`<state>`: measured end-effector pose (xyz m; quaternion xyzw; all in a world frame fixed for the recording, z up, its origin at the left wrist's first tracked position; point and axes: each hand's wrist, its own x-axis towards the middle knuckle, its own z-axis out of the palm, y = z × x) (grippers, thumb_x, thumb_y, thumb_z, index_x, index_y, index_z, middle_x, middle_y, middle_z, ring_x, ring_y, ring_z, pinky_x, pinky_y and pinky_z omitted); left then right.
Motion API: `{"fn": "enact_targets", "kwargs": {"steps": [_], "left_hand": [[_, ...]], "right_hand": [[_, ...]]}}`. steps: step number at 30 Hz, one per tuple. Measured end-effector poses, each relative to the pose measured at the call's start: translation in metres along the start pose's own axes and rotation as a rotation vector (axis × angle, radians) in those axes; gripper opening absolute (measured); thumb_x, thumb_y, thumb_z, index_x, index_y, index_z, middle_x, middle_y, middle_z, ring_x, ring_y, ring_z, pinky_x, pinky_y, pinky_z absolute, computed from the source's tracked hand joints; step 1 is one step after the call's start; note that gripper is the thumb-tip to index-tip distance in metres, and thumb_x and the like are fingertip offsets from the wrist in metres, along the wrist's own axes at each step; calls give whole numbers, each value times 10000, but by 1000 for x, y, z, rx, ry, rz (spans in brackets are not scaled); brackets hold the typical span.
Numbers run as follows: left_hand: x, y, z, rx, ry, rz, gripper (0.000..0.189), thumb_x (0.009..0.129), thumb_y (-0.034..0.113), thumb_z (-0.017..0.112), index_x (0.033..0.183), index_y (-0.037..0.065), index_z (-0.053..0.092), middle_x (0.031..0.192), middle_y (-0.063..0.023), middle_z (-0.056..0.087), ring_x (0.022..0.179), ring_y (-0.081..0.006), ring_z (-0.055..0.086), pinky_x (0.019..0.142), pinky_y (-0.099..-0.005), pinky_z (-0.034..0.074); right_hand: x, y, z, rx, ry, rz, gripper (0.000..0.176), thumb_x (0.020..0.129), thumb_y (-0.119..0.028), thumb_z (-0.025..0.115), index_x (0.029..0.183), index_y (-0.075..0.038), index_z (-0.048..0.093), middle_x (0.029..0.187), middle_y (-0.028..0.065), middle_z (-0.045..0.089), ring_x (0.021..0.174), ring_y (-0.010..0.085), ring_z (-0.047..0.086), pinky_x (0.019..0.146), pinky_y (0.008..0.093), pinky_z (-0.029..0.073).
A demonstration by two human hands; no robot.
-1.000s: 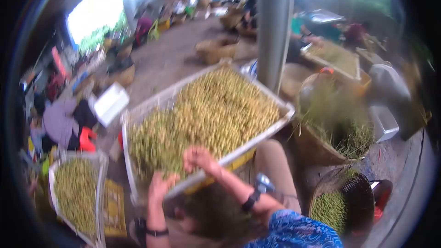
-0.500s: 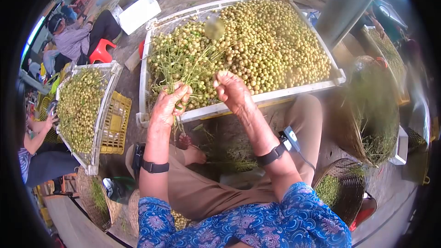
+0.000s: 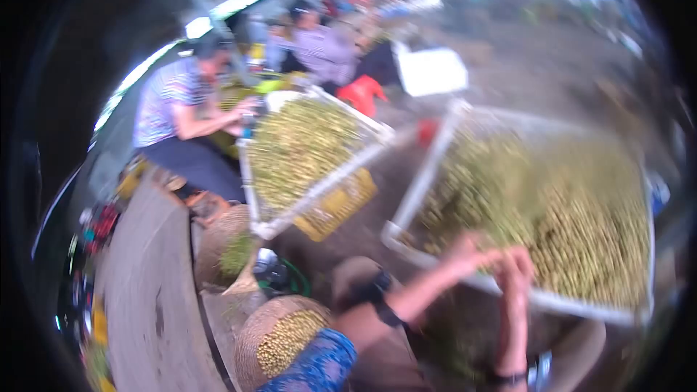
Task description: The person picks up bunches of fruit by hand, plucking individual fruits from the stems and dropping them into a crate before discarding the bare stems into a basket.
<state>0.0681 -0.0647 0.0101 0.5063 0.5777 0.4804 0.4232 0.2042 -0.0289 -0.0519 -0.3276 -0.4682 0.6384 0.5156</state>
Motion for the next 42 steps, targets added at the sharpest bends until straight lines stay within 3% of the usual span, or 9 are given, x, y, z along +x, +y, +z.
{"fn": "enact_targets", "kwargs": {"steps": [7,9,15,19,24,29,39,40,42], "left_hand": [[-5,-19,-7,-192,-30,13,224,763,296,614,787,77,576,625,37,510,535,-39,429,435,-199,305],[-10,-14,-3,-308,99,-104,215,765,298,608,783,87,574,588,48,479,500,-36,407,420,-194,290],[-13,-4,-10,-285,-135,-81,174,766,276,585,745,104,570,576,49,471,496,-40,408,415,-189,287],[-18,10,-13,-219,-148,-110,166,776,241,570,736,80,570,573,41,479,507,-45,418,428,-193,299],[-14,-1,-9,-322,-137,65,155,758,225,575,714,76,574,569,35,473,520,-46,417,461,-194,316],[-6,-12,-11,-189,-118,-125,174,749,243,585,734,70,582,560,30,475,513,-52,430,451,-188,318],[-6,-10,3,-309,29,-74,156,695,147,656,795,48,589,630,12,531,539,-70,471,461,-216,363],[-2,-19,-2,-265,-18,-11,358,674,151,678,987,8,582,750,-30,611,644,-99,551,558,-227,444],[-8,10,-9,-203,18,-278,236,643,175,702,803,43,590,742,-26,589,622,-105,540,517,-250,428]], "right_hand": [[-16,-19,18,536,156,274,202,824,-305,513,832,-106,488,642,7,480,403,74,412,276,162,262],[-16,-5,6,483,143,255,235,822,-336,503,850,-104,483,672,15,487,420,81,415,278,166,268],[-29,-18,22,471,103,480,271,842,-350,482,928,-94,497,716,47,519,437,87,416,291,155,282],[-22,15,1,345,-60,263,262,827,-291,533,961,-69,493,728,61,535,414,74,401,290,152,281],[-21,0,-6,476,-172,329,125,824,-159,547,903,-80,490,724,70,536,437,48,397,301,134,287],[-24,-4,-8,752,-142,358,151,783,-103,594,896,-67,501,708,84,535,430,37,373,309,122,292],[-15,1,1,-119,185,9,99,801,-72,535,716,-80,486,569,-27,458,447,40,363,384,182,266],[-15,4,2,-265,229,-138,132,769,-98,601,686,-61,504,564,-11,483,487,57,407,431,195,337],[-19,-7,4,-595,312,-259,114,773,-115,592,724,-31,532,646,1,506,602,91,435,536,235,368]]}}
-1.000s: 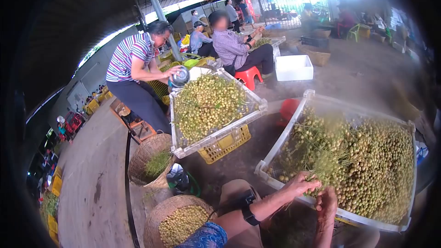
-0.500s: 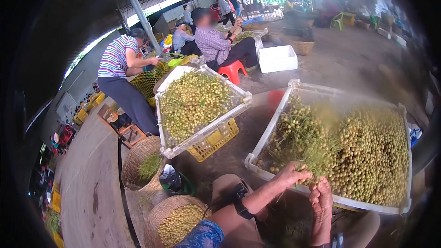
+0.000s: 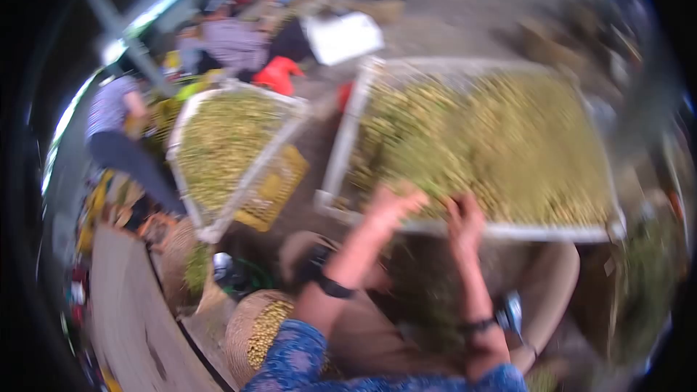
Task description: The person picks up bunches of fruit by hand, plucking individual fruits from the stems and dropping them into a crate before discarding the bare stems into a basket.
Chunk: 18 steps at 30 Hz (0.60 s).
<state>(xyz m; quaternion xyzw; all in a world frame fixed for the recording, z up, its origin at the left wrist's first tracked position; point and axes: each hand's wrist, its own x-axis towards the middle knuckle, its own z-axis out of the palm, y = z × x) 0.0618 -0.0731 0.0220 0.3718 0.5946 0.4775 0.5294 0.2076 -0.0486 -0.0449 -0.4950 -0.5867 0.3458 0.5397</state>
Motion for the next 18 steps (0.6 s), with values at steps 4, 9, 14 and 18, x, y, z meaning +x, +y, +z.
{"fn": "enact_targets", "kwargs": {"steps": [4,9,14,18], "left_hand": [[1,3,-7,-48,-31,-56,210,691,246,665,791,82,579,614,17,515,418,-29,370,348,-161,254],[6,7,-10,-243,-158,-38,174,771,182,616,787,27,540,580,18,477,390,-25,354,314,-150,212],[5,6,-6,-227,-130,-73,191,756,194,634,797,32,541,579,15,477,391,-29,354,321,-156,221],[2,7,1,-21,13,-118,201,681,204,674,811,99,563,580,39,469,428,-30,369,352,-152,237]], "right_hand": [[10,-3,-26,786,-212,445,138,811,-189,526,769,-60,499,616,15,495,508,55,395,370,191,273],[13,-6,-23,1103,-323,650,164,834,-216,503,820,-53,510,584,-6,466,424,55,350,322,162,219],[12,-9,-16,939,-423,557,189,853,-236,512,835,-51,549,565,-43,453,412,17,333,325,158,200],[14,-19,-18,720,-446,472,159,821,-209,557,897,-71,583,549,-66,432,413,2,323,333,159,195]]}}
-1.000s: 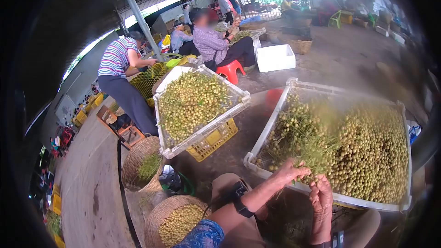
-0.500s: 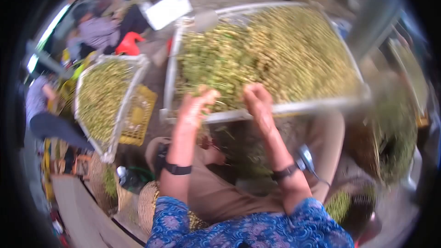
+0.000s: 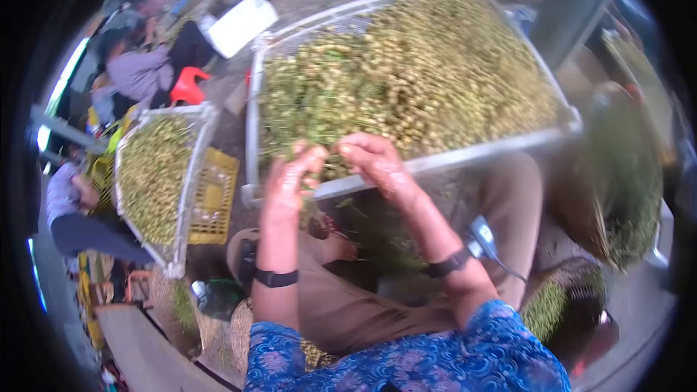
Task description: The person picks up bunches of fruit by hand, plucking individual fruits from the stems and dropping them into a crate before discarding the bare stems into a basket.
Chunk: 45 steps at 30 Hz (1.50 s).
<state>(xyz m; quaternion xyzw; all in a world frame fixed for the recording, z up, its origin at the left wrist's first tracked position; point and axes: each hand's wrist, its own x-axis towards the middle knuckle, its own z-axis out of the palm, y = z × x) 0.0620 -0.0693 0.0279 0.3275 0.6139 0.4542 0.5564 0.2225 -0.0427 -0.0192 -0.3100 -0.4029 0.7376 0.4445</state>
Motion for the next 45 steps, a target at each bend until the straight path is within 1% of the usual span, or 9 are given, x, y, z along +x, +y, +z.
{"fn": "enact_targets", "kwargs": {"steps": [5,9,18,22,24,25,33,41,45], "left_hand": [[0,-13,4,-27,-92,154,231,681,260,670,809,100,565,612,14,528,502,-45,454,416,-179,309],[3,-13,5,14,-205,305,99,743,175,597,685,105,557,539,40,479,485,-33,424,405,-184,304],[-3,-7,-7,-64,-279,359,145,701,210,635,759,98,563,555,33,476,486,-56,438,422,-194,309],[3,-15,-15,-44,-195,131,223,635,268,686,734,76,634,688,-22,592,561,-65,491,453,-186,324],[-10,0,-13,-6,-80,92,215,662,233,676,790,68,624,679,-9,583,555,-51,477,441,-183,306],[-11,2,-13,12,-70,27,165,698,189,642,783,55,599,626,9,538,508,-32,441,402,-165,271],[-4,0,-11,-348,-361,32,182,771,158,612,811,12,510,586,-37,468,410,-54,362,323,-153,249],[-2,-3,-11,-253,-337,50,189,770,162,614,817,12,509,589,-36,474,409,-52,363,333,-150,256],[-2,-3,-7,-212,-298,58,212,742,190,642,767,3,545,555,-13,468,401,-53,360,362,-158,268]], "right_hand": [[6,6,8,8,92,62,287,813,-208,548,1065,-71,523,527,-62,416,376,23,318,311,163,228],[10,14,3,77,2,-4,141,810,-202,563,917,-110,553,486,-64,411,348,19,311,289,159,215],[6,7,-3,213,-66,-45,146,833,-215,537,755,-101,490,525,-42,403,379,40,311,322,166,223],[6,8,-30,591,-43,-65,190,817,-210,545,717,-141,400,545,-53,308,383,47,249,307,169,201],[-4,-1,-19,552,110,-25,192,767,-212,578,883,-70,520,556,-23,404,363,50,286,292,176,206],[-4,2,-24,469,-91,-62,282,776,-259,556,940,-32,527,603,8,471,363,53,317,295,175,226],[5,17,0,492,-104,261,356,907,-311,362,1027,-8,506,657,15,507,419,39,367,297,146,229],[7,4,-1,710,-206,134,419,908,-367,330,1031,2,484,664,40,513,416,57,377,297,160,238],[1,10,3,490,-207,63,287,880,-286,439,994,-25,477,734,39,487,442,42,375,300,135,244]]}}
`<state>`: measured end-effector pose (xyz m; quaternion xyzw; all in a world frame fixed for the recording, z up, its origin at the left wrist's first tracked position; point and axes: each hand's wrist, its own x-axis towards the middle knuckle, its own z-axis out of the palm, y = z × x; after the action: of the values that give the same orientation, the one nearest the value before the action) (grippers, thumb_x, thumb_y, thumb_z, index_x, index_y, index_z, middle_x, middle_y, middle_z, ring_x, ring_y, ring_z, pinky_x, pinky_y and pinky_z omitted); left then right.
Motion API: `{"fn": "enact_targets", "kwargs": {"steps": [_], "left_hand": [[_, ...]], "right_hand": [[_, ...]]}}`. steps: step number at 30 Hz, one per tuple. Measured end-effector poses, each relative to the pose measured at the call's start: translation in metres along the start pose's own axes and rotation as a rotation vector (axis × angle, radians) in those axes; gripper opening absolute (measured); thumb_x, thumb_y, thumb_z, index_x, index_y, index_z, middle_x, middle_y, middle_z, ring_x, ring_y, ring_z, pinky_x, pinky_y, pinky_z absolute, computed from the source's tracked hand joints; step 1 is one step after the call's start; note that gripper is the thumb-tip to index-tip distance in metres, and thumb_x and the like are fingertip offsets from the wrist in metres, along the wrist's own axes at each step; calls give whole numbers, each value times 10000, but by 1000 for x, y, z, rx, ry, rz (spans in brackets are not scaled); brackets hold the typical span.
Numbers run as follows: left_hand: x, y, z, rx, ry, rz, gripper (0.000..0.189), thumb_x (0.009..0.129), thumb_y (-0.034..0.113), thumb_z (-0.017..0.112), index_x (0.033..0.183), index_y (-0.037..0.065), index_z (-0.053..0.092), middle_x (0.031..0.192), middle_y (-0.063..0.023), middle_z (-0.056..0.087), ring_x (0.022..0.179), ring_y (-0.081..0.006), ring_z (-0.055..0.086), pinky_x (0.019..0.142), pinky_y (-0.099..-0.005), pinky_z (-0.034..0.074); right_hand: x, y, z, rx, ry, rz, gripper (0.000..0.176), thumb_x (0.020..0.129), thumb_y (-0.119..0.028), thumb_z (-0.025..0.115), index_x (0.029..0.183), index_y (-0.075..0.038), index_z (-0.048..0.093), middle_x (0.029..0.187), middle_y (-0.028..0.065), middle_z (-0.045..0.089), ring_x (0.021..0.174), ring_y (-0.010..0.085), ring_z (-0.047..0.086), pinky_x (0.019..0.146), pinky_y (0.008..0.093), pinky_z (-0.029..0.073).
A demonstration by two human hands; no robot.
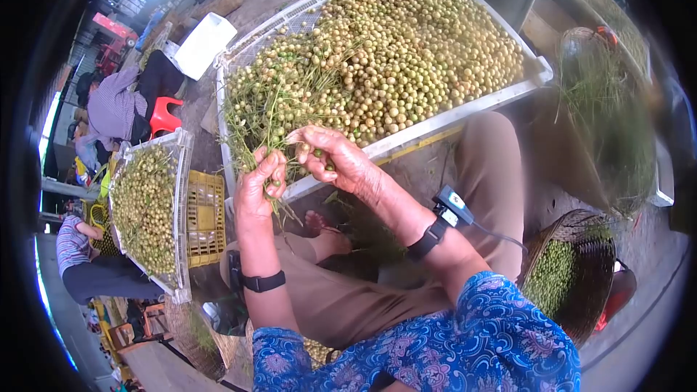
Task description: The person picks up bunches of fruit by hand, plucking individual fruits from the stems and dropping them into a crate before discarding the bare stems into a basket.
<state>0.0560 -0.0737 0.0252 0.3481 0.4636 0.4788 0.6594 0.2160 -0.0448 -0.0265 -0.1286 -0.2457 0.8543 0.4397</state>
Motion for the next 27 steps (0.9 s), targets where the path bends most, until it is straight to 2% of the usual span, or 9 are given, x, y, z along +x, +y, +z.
{"fn": "enact_targets", "kwargs": {"steps": [1,6,9,11,15,19,22,24,27], "left_hand": [[1,-1,-1,-1,24,2,213,738,188,647,768,1,550,554,-11,473,402,-53,367,364,-157,267],[0,-2,1,41,103,16,209,729,188,657,768,1,573,560,-8,492,400,-46,379,359,-158,262],[1,-4,-6,28,42,-12,163,744,119,638,804,24,519,623,-40,534,406,-53,406,330,-157,272],[1,-2,-5,73,24,-33,158,741,116,638,792,20,525,610,-39,532,398,-52,406,326,-157,272],[0,-1,-6,119,-26,-49,156,747,117,631,782,9,524,600,-48,528,391,-49,405,318,-151,262],[-4,0,0,37,20,9,229,716,162,663,763,-36,558,565,-34,507,375,-42,367,336,-149,253],[-4,-2,0,-16,16,-8,231,707,148,670,766,-28,533,598,-57,526,375,-49,373,330,-153,254],[-4,-1,0,-29,-13,-28,230,706,137,669,766,-21,513,629,-78,541,380,-55,386,327,-155,260],[-2,-2,-3,-22,-43,-59,222,708,133,667,767,-20,517,637,-78,545,390,-55,396,329,-156,266]], "right_hand": [[-2,1,3,23,1,6,220,864,-221,477,973,-30,475,755,46,497,445,43,380,301,130,247],[-3,6,3,124,54,-43,200,853,-185,500,971,-24,487,776,57,519,449,38,378,312,124,254],[0,5,3,165,96,-71,164,845,-166,519,935,-29,522,733,35,538,441,29,366,323,127,250],[2,2,6,-157,263,-199,133,840,-160,532,898,-43,557,682,0,552,426,18,347,332,139,237],[5,-12,4,-222,419,-446,98,845,-121,514,896,-57,567,615,-4,549,390,9,344,328,146,236],[1,-31,-20,138,177,-349,150,843,-130,479,893,-1,539,679,15,516,460,40,374,319,153,234],[-3,-30,-29,157,152,-248,203,834,-190,463,875,-6,537,677,18,510,468,56,377,319,160,240],[0,-26,-29,62,264,-160,207,817,-242,497,833,-39,539,650,1,488,431,51,363,300,161,230],[5,-22,-29,-129,219,-105,238,869,-266,465,942,-47,523,602,-42,461,404,22,319,311,144,207]]}}
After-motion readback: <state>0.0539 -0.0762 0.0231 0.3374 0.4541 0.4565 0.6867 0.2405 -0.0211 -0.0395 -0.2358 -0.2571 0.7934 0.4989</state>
